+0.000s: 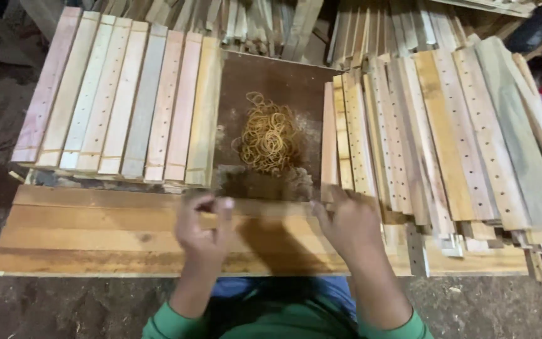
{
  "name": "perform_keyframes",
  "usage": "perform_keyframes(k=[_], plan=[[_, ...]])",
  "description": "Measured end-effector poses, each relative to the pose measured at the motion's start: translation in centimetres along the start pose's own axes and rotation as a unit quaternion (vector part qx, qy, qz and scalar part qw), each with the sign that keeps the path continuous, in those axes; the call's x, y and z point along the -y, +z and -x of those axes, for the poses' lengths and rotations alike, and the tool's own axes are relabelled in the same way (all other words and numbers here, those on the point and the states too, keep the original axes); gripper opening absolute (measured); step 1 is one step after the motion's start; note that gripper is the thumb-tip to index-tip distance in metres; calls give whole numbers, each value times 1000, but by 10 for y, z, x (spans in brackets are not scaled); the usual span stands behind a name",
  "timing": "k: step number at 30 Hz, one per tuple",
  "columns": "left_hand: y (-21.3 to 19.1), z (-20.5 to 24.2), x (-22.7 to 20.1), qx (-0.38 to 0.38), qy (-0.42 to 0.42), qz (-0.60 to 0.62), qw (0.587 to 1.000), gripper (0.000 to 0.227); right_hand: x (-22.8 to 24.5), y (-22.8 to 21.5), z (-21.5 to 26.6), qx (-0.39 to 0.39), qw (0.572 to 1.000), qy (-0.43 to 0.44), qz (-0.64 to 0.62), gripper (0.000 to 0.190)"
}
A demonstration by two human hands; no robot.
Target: Inspecting wooden slats and applying rubber bands at a workbench
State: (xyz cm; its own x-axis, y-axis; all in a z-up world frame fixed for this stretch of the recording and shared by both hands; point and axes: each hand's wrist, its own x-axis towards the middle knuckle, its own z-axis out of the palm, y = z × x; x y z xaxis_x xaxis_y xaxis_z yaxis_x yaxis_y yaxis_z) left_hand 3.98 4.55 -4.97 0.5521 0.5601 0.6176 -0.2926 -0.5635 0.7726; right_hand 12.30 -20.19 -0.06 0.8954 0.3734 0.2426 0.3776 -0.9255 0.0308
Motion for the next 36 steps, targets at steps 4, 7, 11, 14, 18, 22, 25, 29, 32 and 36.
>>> perform_keyframes(k=[4,7,11,14,18,22,25,29,32,36], plan=[[41,22,-31,150,-89,130,976,28,4,22,16,22,995,24,90,45],[73,23,-44,378,-182,149,896,56,15,15,5,-33,977,44,206,35],[102,14,-51,475,-181,13,861,60,3,27,-3,118,984,110,71,17],[116,21,-38,470,-221,28,854,66,-3,48,11,-37,993,103,-34,14],[125,20,-30,433,-336,108,829,78,1,40,37,-26,952,198,-234,39],[125,26,-16,400,-376,157,821,69,15,-15,62,-83,944,113,-297,33],[122,22,-20,428,-476,143,755,111,-7,-76,62,67,936,186,-290,27],[108,15,-45,403,-434,320,739,20,-64,-84,73,-197,961,179,-73,37],[113,16,-43,385,-426,274,772,33,-85,-76,71,-231,959,163,-25,39],[104,12,-46,385,-476,185,769,40,-70,-98,60,-132,917,349,-138,34]])
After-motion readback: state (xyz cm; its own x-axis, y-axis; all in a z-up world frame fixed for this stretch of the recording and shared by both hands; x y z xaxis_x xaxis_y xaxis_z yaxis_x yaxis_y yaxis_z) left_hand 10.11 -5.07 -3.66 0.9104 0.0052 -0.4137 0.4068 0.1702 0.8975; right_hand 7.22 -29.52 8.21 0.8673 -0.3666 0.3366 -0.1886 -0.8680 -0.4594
